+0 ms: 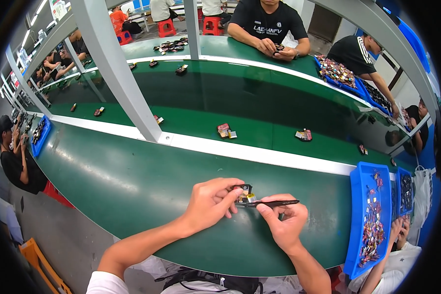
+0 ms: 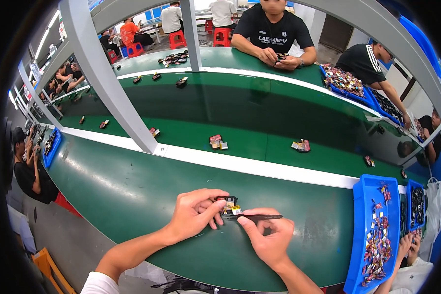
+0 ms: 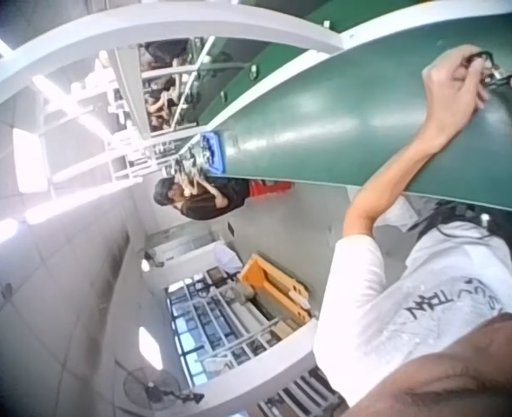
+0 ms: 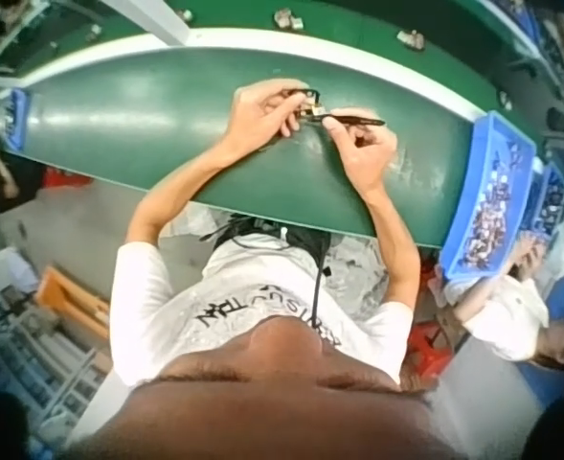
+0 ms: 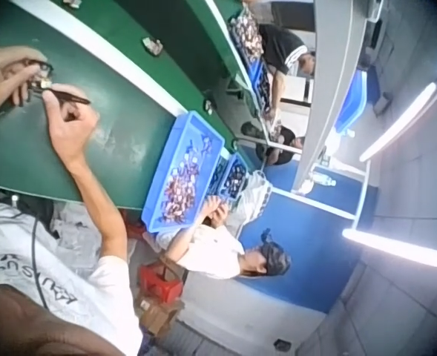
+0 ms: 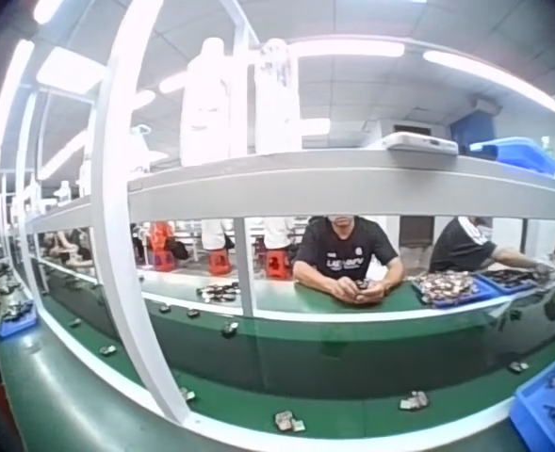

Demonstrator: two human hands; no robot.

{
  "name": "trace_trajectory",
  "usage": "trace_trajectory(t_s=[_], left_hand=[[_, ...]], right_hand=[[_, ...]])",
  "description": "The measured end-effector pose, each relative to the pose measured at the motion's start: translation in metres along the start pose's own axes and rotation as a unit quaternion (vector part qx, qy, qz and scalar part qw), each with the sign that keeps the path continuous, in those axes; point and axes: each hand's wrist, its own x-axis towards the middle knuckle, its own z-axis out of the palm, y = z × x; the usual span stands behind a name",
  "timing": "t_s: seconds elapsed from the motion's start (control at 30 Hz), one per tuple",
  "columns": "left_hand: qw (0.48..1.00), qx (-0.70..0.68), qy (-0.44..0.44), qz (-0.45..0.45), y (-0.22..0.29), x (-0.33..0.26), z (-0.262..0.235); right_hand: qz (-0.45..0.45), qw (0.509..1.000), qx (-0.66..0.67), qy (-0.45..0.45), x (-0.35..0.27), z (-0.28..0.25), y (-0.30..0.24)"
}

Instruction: The recorder uses tweezers to assemble or inspect small electronic components at a factory production line workstation.

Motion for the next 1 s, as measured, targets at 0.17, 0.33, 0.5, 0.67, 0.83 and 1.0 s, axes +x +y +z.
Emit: trace_trajectory(t_s=[0.17,0.33,0.5,0.67,0.83,1.0], left_hand=[[1.000,0.018,-0.002,0.020,-0.001,-0.002,0.007],[0.999,0.033,-0.001,0.036,-0.001,-0.003,0.010],[0.999,0.021,-0.006,0.036,-0.003,-0.005,0.013],[0.997,0.037,-0.005,0.060,-0.004,-0.005,0.017],[0.996,0.048,-0.006,0.073,-0.004,-0.005,0.021],[0.997,0.038,-0.007,0.070,-0.006,-0.004,0.023]], right_hand=[[-0.021,0.999,-0.040,0.013,0.001,-0.001,0.000],[-0.058,0.996,-0.070,0.012,0.001,-0.002,0.000],[0.027,1.000,-0.005,-0.008,-0.001,-0.007,0.004],[0.142,0.983,0.116,-0.015,0.006,-0.009,-0.006],[0.214,0.963,0.165,-0.026,0.008,-0.018,-0.005],[0.218,0.963,0.155,-0.031,0.008,-0.019,-0.008]])
